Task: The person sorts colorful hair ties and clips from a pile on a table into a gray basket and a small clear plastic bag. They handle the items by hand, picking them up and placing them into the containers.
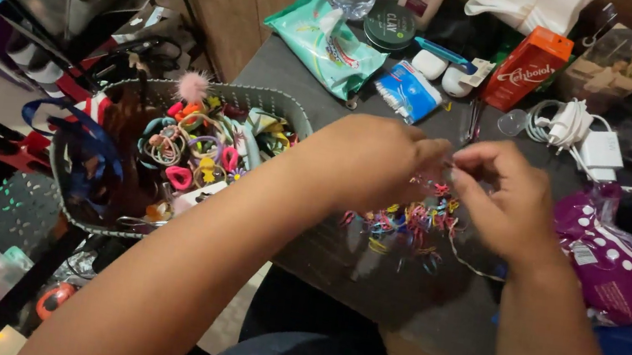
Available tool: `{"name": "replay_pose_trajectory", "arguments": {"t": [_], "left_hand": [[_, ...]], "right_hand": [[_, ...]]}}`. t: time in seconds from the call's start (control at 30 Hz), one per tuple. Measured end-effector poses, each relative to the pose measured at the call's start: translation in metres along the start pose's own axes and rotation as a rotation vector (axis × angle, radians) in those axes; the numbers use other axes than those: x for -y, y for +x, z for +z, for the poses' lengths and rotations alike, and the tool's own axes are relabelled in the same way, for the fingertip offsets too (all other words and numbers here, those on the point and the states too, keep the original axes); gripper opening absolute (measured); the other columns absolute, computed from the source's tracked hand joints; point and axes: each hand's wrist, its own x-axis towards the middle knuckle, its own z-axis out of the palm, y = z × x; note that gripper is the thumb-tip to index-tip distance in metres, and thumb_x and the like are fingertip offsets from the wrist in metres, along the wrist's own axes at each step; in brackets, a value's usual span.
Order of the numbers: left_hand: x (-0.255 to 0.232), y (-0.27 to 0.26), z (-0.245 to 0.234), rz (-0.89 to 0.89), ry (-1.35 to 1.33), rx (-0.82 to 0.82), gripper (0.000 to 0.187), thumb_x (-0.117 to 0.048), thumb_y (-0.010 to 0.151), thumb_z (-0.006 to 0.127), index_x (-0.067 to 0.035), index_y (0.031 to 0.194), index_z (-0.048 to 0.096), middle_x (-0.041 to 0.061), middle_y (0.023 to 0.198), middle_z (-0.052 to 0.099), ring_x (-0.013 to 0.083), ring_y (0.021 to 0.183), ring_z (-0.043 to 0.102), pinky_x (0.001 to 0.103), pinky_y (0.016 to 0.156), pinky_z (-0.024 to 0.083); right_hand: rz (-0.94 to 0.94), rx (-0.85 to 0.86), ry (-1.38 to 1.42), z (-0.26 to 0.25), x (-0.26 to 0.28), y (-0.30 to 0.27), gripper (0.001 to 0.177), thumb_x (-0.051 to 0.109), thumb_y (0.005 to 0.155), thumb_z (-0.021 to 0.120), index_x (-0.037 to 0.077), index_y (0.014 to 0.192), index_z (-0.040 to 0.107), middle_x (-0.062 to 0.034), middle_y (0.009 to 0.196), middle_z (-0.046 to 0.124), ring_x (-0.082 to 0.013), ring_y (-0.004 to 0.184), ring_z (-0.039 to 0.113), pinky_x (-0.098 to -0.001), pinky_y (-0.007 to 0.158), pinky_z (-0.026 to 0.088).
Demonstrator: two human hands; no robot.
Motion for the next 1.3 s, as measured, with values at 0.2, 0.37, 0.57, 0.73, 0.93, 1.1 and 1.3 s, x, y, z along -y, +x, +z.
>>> {"name": "replay_pose_trajectory", "arguments": {"t": [0.2, 0.37, 0.57, 0.73, 0.93, 1.1, 1.3], "left_hand": [[0.017, 0.029, 0.029, -0.026, -0.048, -0.031, 0.014, -0.026, 0.087, 0.066, -0.02, 0.094, 0.077, 0.003, 0.077, 0.075, 0.0312, 0.07, 0.075, 0.049, 0.058, 0.058], [0.009, 0.021, 0.007, -0.047, -0.066, 0.002, 0.014, -0.024, 0.09, 0.066, -0.017, 0.093, 0.078, 0.008, 0.078, 0.076, 0.0334, 0.07, 0.075, 0.047, 0.06, 0.059], [0.019, 0.001, -0.005, -0.003, -0.093, -0.132, 0.014, -0.016, 0.094, 0.064, -0.01, 0.101, 0.074, 0.017, 0.092, 0.073, 0.0438, 0.074, 0.072, 0.056, 0.06, 0.058], [0.023, -0.024, -0.019, 0.042, -0.029, -0.179, 0.012, -0.016, 0.092, 0.068, -0.012, 0.099, 0.076, 0.012, 0.092, 0.07, 0.0401, 0.073, 0.072, 0.049, 0.06, 0.057], [0.024, -0.087, -0.056, -0.092, 0.029, -0.132, 0.012, -0.018, 0.094, 0.066, -0.01, 0.098, 0.073, 0.012, 0.091, 0.066, 0.0456, 0.074, 0.069, 0.055, 0.061, 0.055], [0.044, -0.14, -0.075, -0.367, 0.155, -0.058, 0.022, -0.027, 0.1, 0.059, -0.014, 0.096, 0.076, 0.005, 0.089, 0.07, 0.0374, 0.077, 0.066, 0.052, 0.061, 0.047], [0.021, -0.136, -0.114, -0.962, 0.018, 0.365, 0.032, -0.019, 0.101, 0.043, 0.001, 0.09, 0.067, 0.015, 0.085, 0.062, 0.0312, 0.066, 0.064, 0.046, 0.057, 0.056]], "right_hand": [[0.012, -0.023, -0.04, -0.001, 0.007, -0.005, 0.022, 0.007, 0.087, 0.082, 0.013, 0.107, 0.076, -0.0035, 0.075, 0.074, -0.0185, 0.075, 0.074, -0.0304, 0.066, 0.054], [-0.018, 0.019, -0.027, -0.001, 0.009, 0.001, 0.02, 0.012, 0.087, 0.084, 0.012, 0.105, 0.076, -0.0054, 0.072, 0.073, -0.0214, 0.071, 0.073, -0.0339, 0.063, 0.054], [-0.007, 0.366, -0.284, 0.009, 0.001, 0.012, 0.017, 0.019, 0.087, 0.072, 0.007, 0.1, 0.074, -0.0211, 0.08, 0.074, -0.0451, 0.08, 0.071, -0.0567, 0.069, 0.052], [0.144, 0.659, -0.655, 0.038, -0.013, 0.013, 0.023, 0.04, 0.087, 0.068, 0.023, 0.097, 0.077, -0.0111, 0.094, 0.073, -0.0397, 0.097, 0.072, -0.0527, 0.085, 0.058], [0.112, 0.617, -0.555, 0.025, 0.0, 0.021, 0.022, 0.029, 0.088, 0.064, 0.01, 0.094, 0.073, -0.02, 0.092, 0.072, -0.0464, 0.094, 0.07, -0.0579, 0.081, 0.056], [0.356, 0.614, -0.594, 0.009, -0.008, 0.022, 0.032, 0.039, 0.09, 0.066, 0.024, 0.118, 0.073, -0.0027, 0.114, 0.076, -0.025, 0.106, 0.071, -0.0423, 0.088, 0.051], [0.399, 0.541, -0.42, -0.009, 0.037, 0.023, 0.027, 0.033, 0.087, 0.071, 0.026, 0.113, 0.079, 0.0026, 0.095, 0.082, -0.0161, 0.08, 0.072, -0.0317, 0.078, 0.051]]}}
